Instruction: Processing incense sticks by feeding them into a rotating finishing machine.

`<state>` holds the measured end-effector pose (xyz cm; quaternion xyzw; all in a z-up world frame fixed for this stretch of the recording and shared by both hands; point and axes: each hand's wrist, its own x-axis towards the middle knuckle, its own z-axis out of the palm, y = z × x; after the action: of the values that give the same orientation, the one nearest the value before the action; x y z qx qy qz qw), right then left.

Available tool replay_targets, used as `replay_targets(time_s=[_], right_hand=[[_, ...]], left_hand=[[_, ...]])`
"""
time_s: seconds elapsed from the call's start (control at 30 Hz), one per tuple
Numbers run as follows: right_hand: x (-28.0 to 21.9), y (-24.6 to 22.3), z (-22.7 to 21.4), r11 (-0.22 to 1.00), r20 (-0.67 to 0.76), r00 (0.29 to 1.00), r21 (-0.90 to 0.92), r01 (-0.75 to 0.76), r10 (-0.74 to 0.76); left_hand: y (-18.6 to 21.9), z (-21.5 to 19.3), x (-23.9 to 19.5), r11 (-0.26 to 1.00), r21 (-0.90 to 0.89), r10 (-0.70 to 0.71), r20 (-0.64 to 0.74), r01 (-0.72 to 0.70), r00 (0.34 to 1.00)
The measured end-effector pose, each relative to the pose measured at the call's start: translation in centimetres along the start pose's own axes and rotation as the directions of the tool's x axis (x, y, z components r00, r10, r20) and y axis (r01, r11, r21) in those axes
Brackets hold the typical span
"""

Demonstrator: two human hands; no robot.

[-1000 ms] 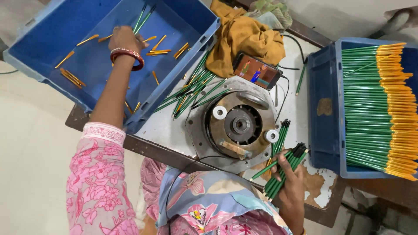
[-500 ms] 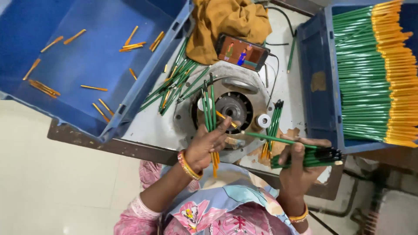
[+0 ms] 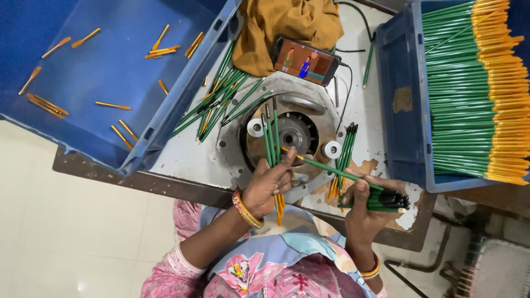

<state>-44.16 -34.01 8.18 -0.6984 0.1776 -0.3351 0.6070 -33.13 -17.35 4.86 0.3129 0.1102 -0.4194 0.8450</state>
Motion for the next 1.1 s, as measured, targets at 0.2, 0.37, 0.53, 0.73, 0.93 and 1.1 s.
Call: replay_targets(time_s=[0.2, 0.37, 0.53, 0.73, 0.93, 1.1], right_hand=[[-0.6, -0.8, 0.9, 0.981, 0.172, 0.977, -0.124, 0.149, -0.126], [0.8, -0.9, 1.1, 0.907, 0.248, 0.968, -0.399, 0.138, -0.039], [3.7, -1.9, 3.6, 0.652, 0.176, 0.984, -0.747, 0.131, 0.004], [5.2, 5.6, 5.1, 0.54, 0.491, 0.871, -0.733, 0.414, -0.002], [4.9, 5.4, 6.1, 0.618, 0.569, 0.822, -0.65, 0.442, 0.009], [4.8, 5.9, 6.3, 0.621, 0.576, 0.817, -0.632, 0.463, -0.024]], left_hand=[[-1.9, -0.3, 0.5, 0.998, 0.044, -0.03, -0.048, 0.032, 0.998], [-1.2, 0.4, 0.0, 0.987, 0.029, -0.156, -0.001, 0.156, 0.988], [1.5, -3.6, -2.0, 0.993, 0.106, 0.076, -0.15, -0.06, 0.986], [4.0, -6.9, -4.3, 0.927, 0.2, 0.366, -0.309, -0.317, 0.878], [3.2, -7.1, -4.1, 0.913, 0.354, 0.323, -0.33, -0.201, 0.887], [2.4, -7.3, -3.4, 0.883, 0.403, 0.338, -0.19, -0.24, 0.922]])
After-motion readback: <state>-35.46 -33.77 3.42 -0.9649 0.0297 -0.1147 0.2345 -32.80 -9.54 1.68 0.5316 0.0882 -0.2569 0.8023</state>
